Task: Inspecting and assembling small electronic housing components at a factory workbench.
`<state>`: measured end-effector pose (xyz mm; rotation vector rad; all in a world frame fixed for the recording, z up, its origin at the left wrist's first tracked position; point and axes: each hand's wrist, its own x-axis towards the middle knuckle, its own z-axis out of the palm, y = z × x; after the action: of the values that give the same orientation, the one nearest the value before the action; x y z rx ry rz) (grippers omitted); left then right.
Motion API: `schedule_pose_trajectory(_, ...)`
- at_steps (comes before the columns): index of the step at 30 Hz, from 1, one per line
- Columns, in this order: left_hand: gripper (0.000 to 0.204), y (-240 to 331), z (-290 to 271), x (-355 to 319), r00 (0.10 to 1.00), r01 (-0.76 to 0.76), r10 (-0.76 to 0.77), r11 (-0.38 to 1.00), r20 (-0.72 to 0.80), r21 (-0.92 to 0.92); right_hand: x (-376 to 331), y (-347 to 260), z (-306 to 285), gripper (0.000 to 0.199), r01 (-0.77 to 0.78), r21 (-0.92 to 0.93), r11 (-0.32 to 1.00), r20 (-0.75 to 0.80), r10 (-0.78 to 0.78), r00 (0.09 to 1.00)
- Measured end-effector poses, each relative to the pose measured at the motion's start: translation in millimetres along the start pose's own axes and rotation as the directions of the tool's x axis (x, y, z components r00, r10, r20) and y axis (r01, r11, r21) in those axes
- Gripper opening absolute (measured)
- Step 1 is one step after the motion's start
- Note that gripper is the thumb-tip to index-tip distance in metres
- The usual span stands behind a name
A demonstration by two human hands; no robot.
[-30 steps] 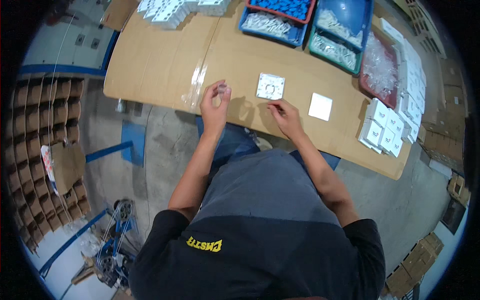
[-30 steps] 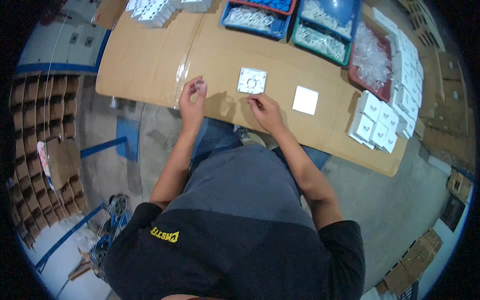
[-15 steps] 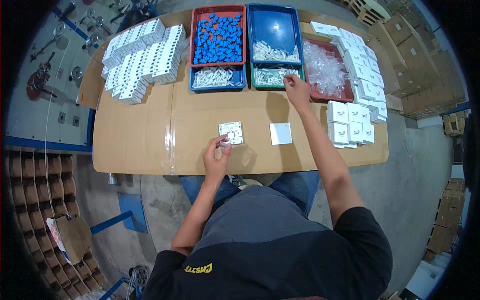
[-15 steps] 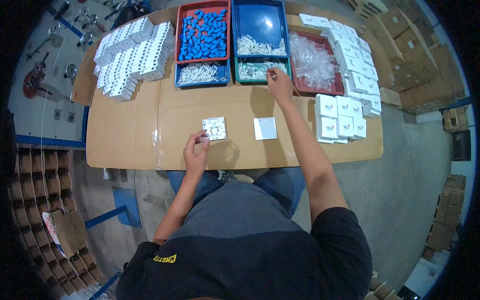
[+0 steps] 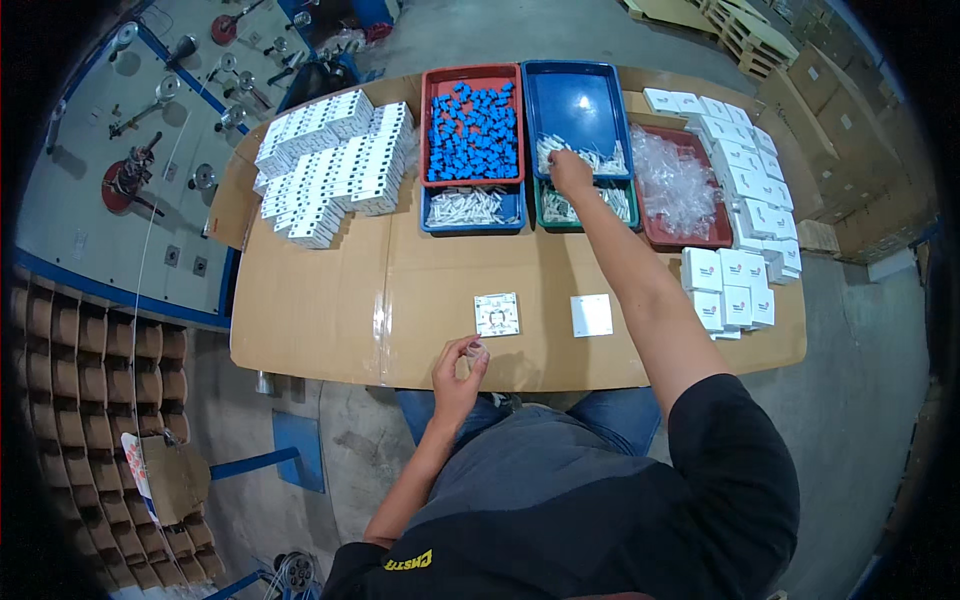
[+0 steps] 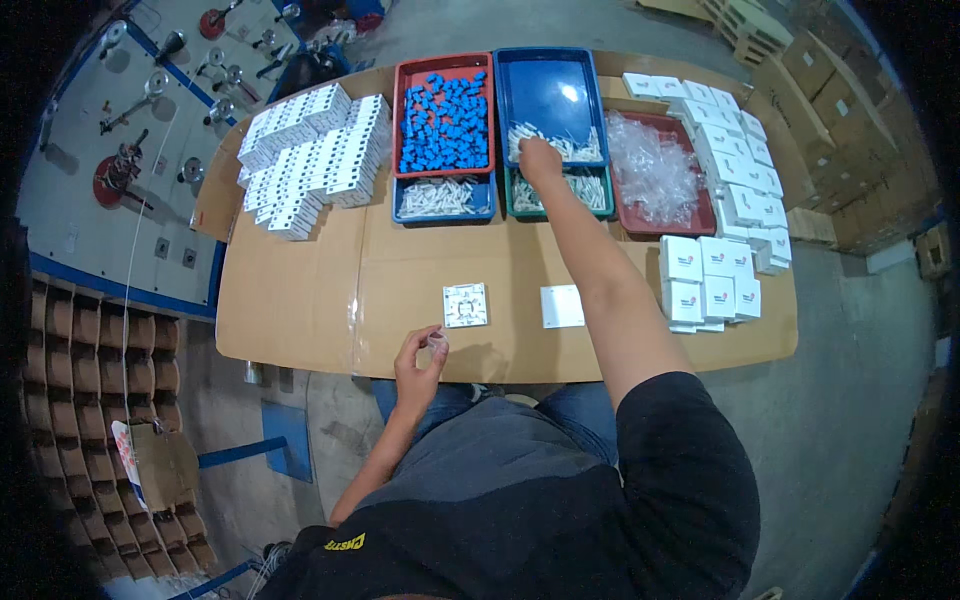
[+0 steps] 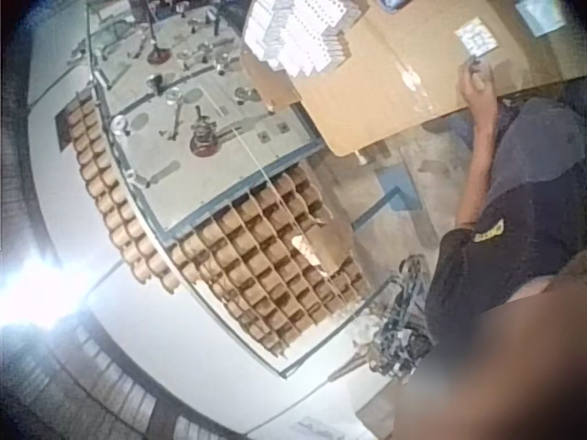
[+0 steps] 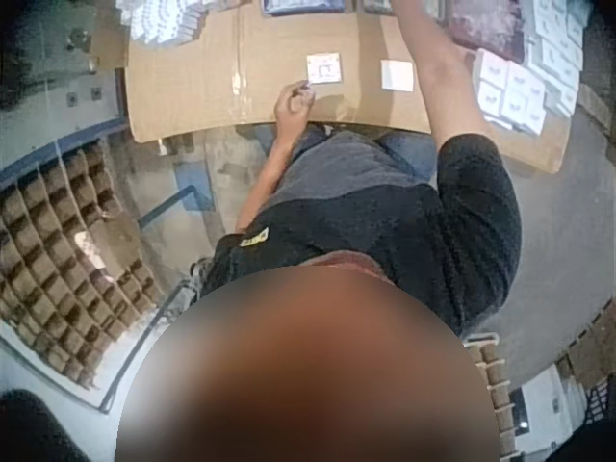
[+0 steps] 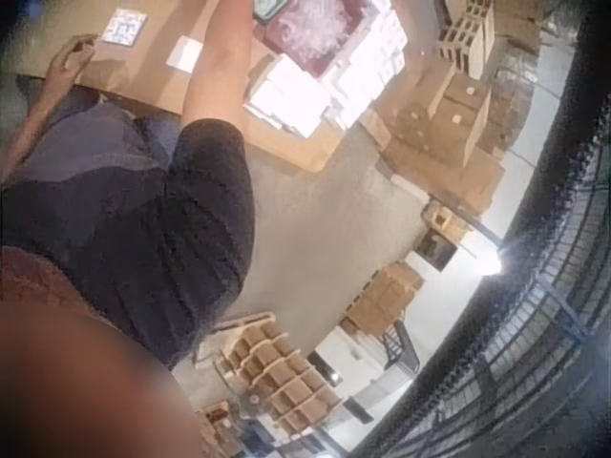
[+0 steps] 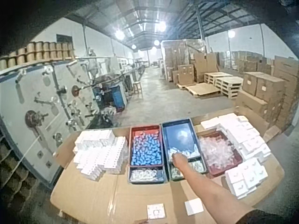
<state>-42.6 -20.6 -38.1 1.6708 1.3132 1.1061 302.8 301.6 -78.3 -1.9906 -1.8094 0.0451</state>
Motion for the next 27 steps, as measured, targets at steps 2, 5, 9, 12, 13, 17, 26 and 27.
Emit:
schedule_pose_trajectory(2,0.029,1,-2,2,1.0,0.004,-0.004,1.0,-0.005,-0.005,0,6,3,0.018,-0.053,-0.009,0.999,0.035,0.053,0.998)
schedule_pose_trajectory(5,0.03,3,-3,2,1.0,0.026,-0.026,1.0,-0.011,-0.009,-9,8,3,0.017,0.005,0.119,0.993,-0.17,0.015,0.985)
schedule_pose_trajectory(9,0.034,0,2,13,1.0,-0.002,0.002,1.0,-0.029,-0.003,-22,25,-12,0.016,-0.016,0.212,0.977,-0.244,0.069,0.967)
schedule_pose_trajectory(12,0.038,-8,10,25,0.996,-0.066,0.067,0.998,-0.05,0.019,-51,31,-25,0.019,0.012,0.445,0.896,-0.214,0.093,0.972)
schedule_pose_trajectory(13,0.039,-7,12,29,0.996,-0.072,0.073,0.997,-0.056,0.018,-67,25,-34,0.019,0.032,0.545,0.838,-0.18,0.079,0.981)
schedule_pose_trajectory(17,0.041,1,26,44,0.989,-0.136,0.133,0.99,-0.066,-0.04,-161,-28,-85,0.016,-0.025,0.716,0.698,-0.012,0.048,0.999)
schedule_pose_trajectory(26,0.044,6,41,43,0.984,-0.177,0.177,0.98,-0.014,-0.086,-265,-125,-142,0.016,-0.055,0.706,0.706,0.193,-0.117,0.974)
schedule_pose_trajectory(27,0.044,4,42,42,0.985,-0.173,0.172,0.981,-0.016,-0.084,-267,-129,-142,0.016,-0.056,0.706,0.705,0.197,-0.12,0.973)
